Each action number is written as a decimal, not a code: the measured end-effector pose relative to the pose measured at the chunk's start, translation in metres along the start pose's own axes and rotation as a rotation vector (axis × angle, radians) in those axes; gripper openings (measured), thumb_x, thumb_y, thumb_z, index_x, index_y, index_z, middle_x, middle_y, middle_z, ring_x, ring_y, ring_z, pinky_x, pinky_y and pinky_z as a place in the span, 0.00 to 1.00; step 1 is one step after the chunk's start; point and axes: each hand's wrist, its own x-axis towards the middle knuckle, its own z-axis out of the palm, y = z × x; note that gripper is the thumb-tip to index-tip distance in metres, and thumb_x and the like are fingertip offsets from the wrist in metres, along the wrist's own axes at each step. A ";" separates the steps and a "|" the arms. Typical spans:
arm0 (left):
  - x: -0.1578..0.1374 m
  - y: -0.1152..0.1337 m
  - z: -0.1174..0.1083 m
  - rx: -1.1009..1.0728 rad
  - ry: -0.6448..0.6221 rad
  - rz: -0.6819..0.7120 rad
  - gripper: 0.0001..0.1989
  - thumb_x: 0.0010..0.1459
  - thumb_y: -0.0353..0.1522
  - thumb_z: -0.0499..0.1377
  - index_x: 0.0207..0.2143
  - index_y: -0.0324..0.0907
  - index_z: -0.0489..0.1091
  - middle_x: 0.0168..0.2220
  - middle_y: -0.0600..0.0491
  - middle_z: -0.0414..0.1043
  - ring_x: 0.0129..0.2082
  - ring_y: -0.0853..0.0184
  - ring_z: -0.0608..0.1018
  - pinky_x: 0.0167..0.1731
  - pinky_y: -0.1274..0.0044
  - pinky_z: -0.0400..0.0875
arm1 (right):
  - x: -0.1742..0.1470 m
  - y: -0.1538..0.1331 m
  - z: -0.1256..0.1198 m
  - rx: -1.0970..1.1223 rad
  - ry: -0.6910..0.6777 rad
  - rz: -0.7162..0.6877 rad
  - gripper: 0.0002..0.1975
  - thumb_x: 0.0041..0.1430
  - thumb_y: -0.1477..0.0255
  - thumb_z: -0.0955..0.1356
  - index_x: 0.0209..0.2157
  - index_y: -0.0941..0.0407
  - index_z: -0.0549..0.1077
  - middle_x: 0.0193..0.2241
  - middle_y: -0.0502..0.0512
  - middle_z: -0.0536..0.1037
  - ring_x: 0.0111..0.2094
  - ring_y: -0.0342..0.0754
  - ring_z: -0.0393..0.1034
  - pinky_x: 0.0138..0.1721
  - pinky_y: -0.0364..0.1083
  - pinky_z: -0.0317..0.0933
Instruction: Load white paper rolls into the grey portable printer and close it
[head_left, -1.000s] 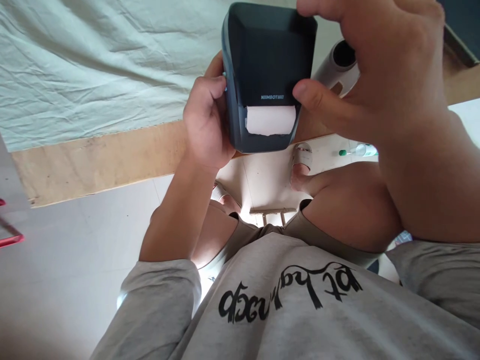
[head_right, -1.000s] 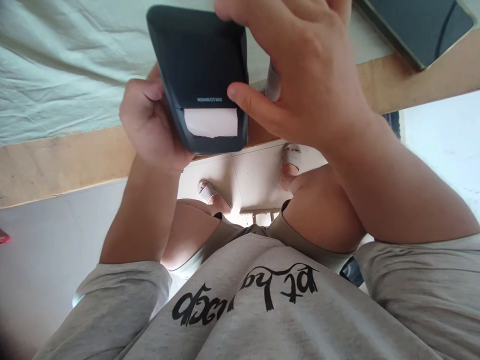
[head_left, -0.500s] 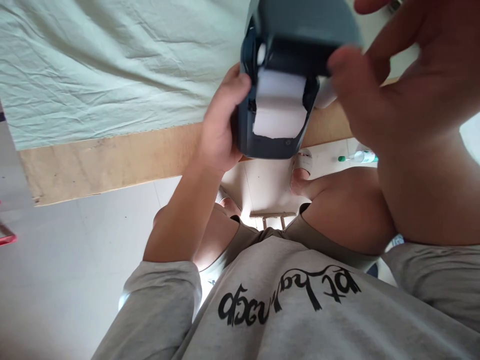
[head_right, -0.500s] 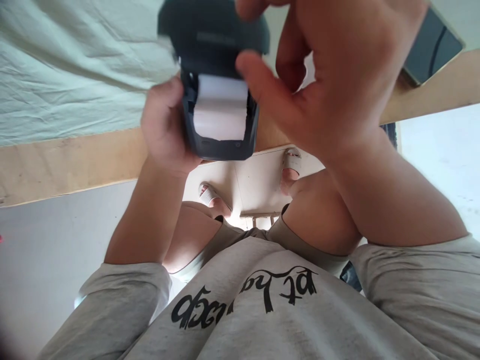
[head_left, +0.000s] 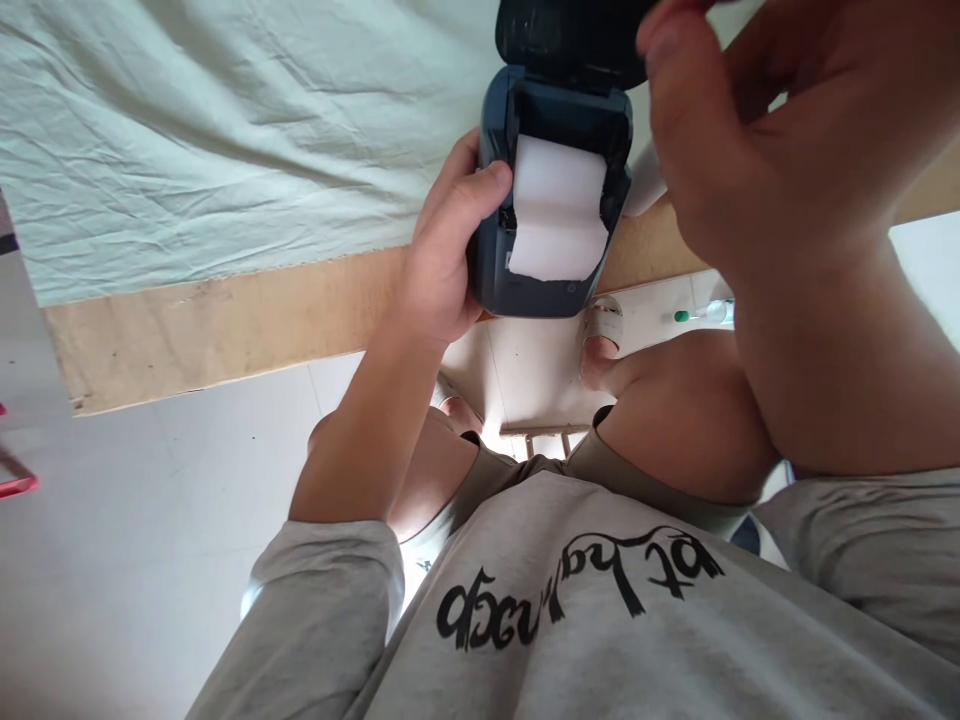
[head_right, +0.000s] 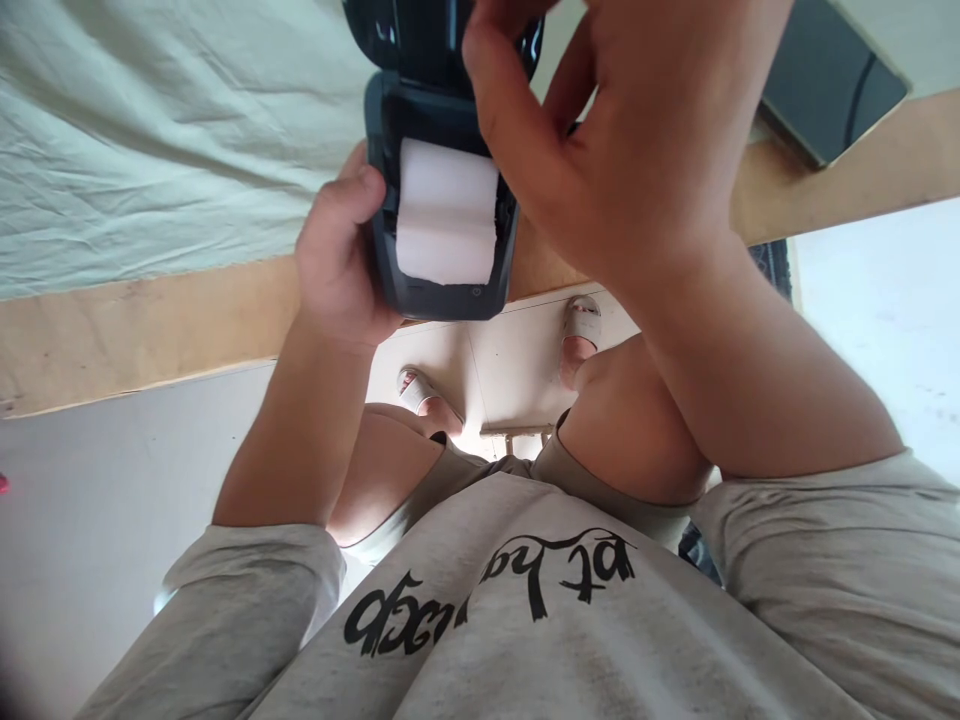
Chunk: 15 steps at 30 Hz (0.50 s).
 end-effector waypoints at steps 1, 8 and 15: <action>0.000 0.000 0.001 -0.004 0.001 0.001 0.09 0.48 0.32 0.42 0.33 0.42 0.56 0.29 0.52 0.62 0.28 0.69 0.67 0.25 0.78 0.59 | 0.001 -0.001 -0.001 -0.070 -0.038 -0.065 0.17 0.50 0.63 0.52 0.39 0.51 0.62 0.36 0.39 0.63 0.29 0.22 0.55 0.35 0.31 0.53; -0.003 0.000 0.004 -0.043 0.023 0.027 0.11 0.49 0.30 0.41 0.31 0.41 0.61 0.31 0.51 0.63 0.33 0.71 0.66 0.23 0.83 0.59 | 0.010 -0.001 0.003 -0.498 -0.381 -0.068 0.17 0.49 0.56 0.52 0.43 0.38 0.54 0.35 0.40 0.63 0.44 0.44 0.59 0.45 0.58 0.53; -0.003 0.001 0.001 -0.116 0.056 0.042 0.09 0.48 0.28 0.46 0.33 0.39 0.61 0.23 0.56 0.60 0.28 0.77 0.68 0.23 0.88 0.58 | 0.010 -0.009 -0.001 -0.469 -0.448 -0.129 0.19 0.46 0.55 0.54 0.43 0.39 0.53 0.35 0.39 0.63 0.43 0.41 0.59 0.48 0.54 0.55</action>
